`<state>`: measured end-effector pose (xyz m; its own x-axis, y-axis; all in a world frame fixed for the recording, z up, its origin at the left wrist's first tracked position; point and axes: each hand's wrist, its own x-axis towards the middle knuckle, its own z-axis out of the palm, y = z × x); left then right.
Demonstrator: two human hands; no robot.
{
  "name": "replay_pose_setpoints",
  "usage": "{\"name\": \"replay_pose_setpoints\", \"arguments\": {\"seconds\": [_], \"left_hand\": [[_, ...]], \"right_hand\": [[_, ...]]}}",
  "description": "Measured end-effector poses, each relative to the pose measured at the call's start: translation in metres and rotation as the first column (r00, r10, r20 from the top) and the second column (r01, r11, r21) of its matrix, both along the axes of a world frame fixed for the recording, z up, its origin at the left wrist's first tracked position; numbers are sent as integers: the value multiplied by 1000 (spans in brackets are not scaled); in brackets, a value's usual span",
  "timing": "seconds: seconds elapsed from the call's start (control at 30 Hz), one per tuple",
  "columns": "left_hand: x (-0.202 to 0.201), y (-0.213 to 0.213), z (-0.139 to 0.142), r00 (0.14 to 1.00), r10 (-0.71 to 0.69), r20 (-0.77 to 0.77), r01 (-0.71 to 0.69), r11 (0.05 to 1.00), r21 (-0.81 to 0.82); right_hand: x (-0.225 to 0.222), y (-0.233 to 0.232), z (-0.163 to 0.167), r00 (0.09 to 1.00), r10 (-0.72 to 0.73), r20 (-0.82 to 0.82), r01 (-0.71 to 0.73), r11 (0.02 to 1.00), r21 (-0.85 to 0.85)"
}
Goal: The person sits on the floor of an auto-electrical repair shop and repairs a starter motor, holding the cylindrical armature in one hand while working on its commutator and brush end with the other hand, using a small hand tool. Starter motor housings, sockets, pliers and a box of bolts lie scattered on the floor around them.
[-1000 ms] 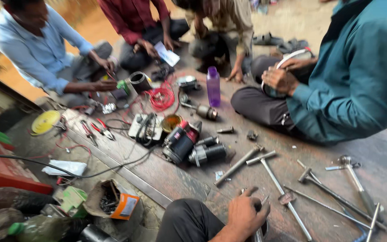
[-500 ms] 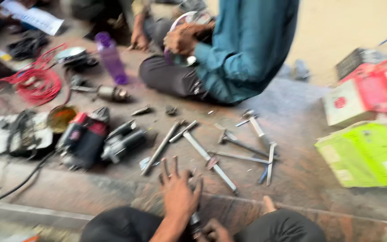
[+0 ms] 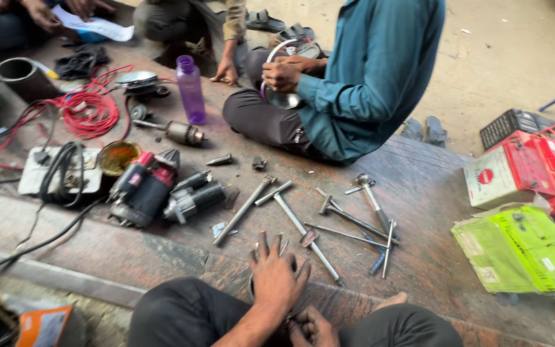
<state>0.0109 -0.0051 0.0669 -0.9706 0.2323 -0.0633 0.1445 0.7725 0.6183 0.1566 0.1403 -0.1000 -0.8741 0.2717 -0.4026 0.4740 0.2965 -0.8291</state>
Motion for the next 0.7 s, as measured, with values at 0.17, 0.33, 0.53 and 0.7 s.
{"name": "replay_pose_setpoints", "arguments": {"seconds": [0.17, 0.33, 0.53, 0.7], "left_hand": [[2, -3, -8, 998, 33, -51, -29, 997, 66], [3, -2, -13, 991, 80, -104, -65, 987, 146], [1, -2, -11, 999, 34, -21, -33, 997, 66], [1, -2, -8, 999, 22, -48, -19, 998, 53]], "right_hand": [[2, 24, -3, 990, 140, 25, -127, 950, -284], [35, 76, 31, 988, 148, 35, -152, 975, 161], [41, 216, 131, 984, -44, -172, 142, 777, 613], [48, 257, 126, 962, -89, -258, 258, 603, 755]]}}
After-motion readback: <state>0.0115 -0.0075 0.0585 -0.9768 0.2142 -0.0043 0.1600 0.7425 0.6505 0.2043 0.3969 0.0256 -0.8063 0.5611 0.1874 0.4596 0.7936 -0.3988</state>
